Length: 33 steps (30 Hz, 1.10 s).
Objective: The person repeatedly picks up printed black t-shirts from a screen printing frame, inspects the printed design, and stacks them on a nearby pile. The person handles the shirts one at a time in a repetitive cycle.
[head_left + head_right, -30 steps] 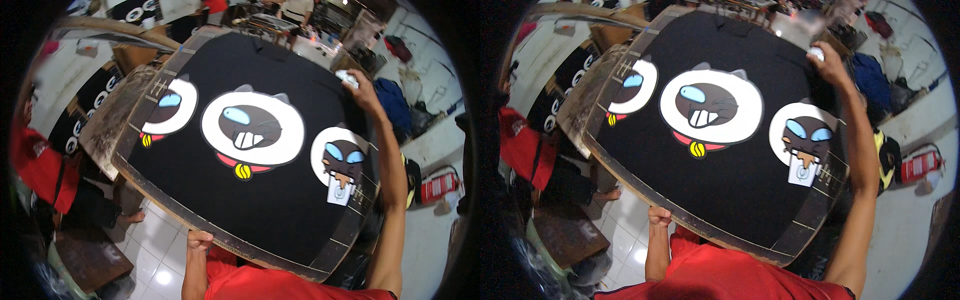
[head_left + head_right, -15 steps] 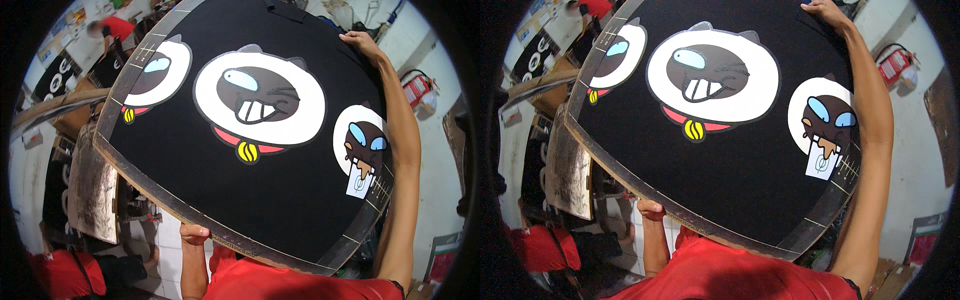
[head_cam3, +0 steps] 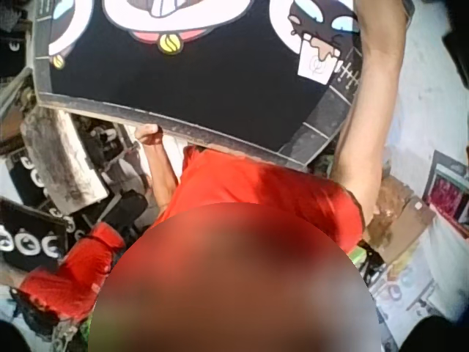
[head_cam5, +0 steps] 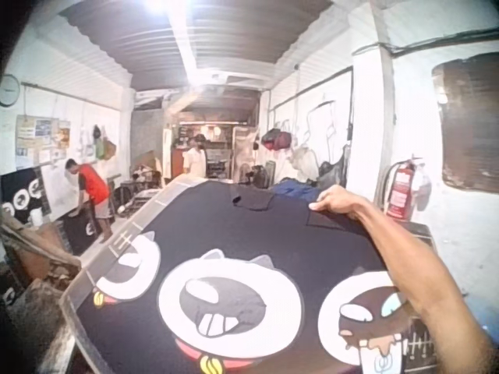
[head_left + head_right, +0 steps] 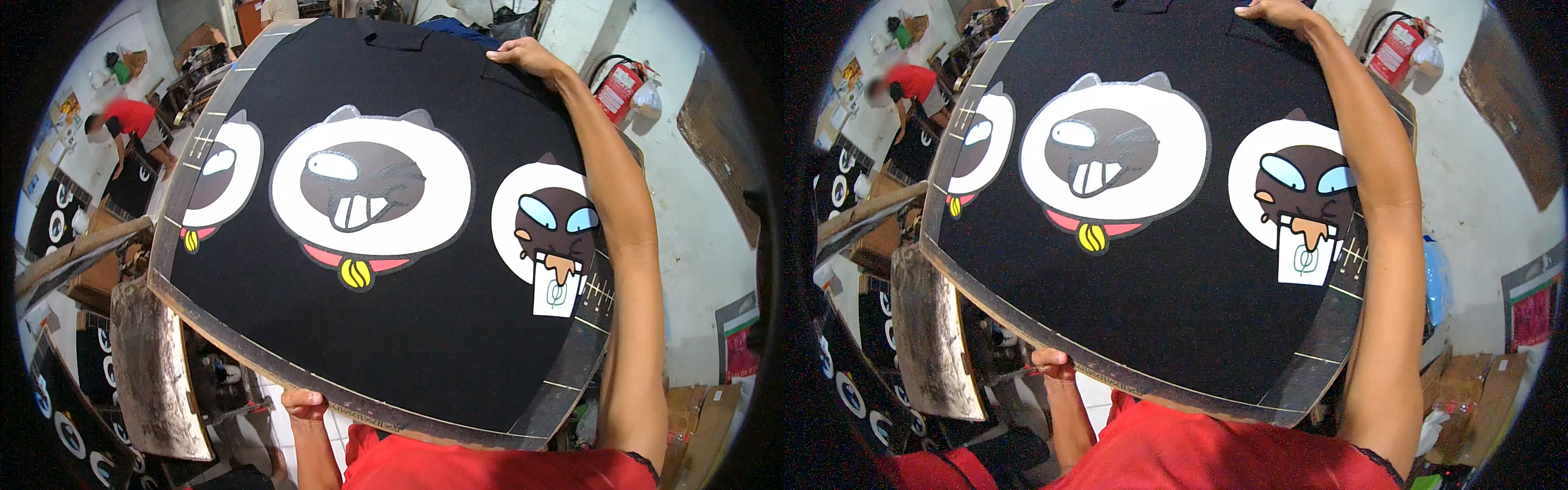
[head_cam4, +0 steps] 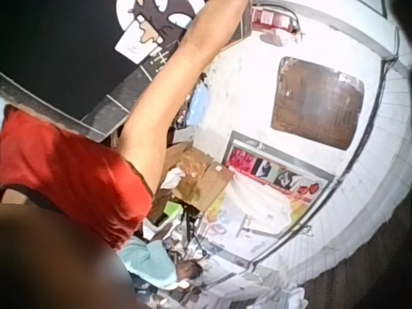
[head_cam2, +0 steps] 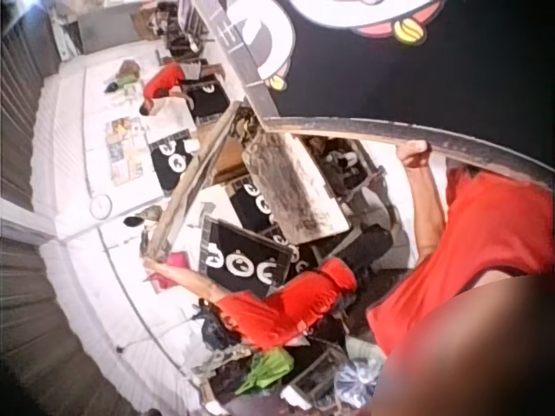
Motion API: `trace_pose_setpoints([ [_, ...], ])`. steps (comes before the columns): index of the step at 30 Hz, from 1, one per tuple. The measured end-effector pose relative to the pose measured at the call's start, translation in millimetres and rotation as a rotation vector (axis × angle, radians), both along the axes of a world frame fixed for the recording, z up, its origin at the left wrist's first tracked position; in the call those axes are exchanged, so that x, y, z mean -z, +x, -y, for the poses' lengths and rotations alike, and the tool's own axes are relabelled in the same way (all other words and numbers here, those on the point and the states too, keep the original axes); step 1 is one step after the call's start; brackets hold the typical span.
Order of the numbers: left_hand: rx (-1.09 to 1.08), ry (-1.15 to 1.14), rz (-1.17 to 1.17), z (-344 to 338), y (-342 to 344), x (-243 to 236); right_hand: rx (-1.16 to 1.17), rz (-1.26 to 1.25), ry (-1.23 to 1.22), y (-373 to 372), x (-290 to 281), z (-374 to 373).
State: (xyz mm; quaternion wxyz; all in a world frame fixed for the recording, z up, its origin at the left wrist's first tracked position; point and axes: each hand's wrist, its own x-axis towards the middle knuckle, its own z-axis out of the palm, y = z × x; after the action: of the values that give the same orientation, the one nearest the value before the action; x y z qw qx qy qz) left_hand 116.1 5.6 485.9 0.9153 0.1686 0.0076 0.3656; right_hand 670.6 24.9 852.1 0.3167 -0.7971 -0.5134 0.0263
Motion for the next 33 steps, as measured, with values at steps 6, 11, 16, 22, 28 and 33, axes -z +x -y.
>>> trace_pose_setpoints([
  [6,-0.016,0.049,-0.022,-4,5,10,-0.005,0.069,-0.014,0,-1,3],
  [11,-0.048,0.042,-0.041,-4,12,-1,-0.012,0.041,-0.012,-1,-8,3],
  [16,-0.009,0.077,-0.023,-5,10,-13,-0.026,0.009,-0.051,1,-10,1],
  [22,0.034,0.010,-0.029,-3,4,-19,-0.021,0.006,-0.051,0,-3,-3],
  [28,0.006,0.015,-0.063,-4,15,-23,0.029,-0.007,-0.016,3,-9,-1],
  [33,0.017,0.019,-0.112,-3,18,-26,-0.040,-0.088,-0.015,7,-8,2],
])
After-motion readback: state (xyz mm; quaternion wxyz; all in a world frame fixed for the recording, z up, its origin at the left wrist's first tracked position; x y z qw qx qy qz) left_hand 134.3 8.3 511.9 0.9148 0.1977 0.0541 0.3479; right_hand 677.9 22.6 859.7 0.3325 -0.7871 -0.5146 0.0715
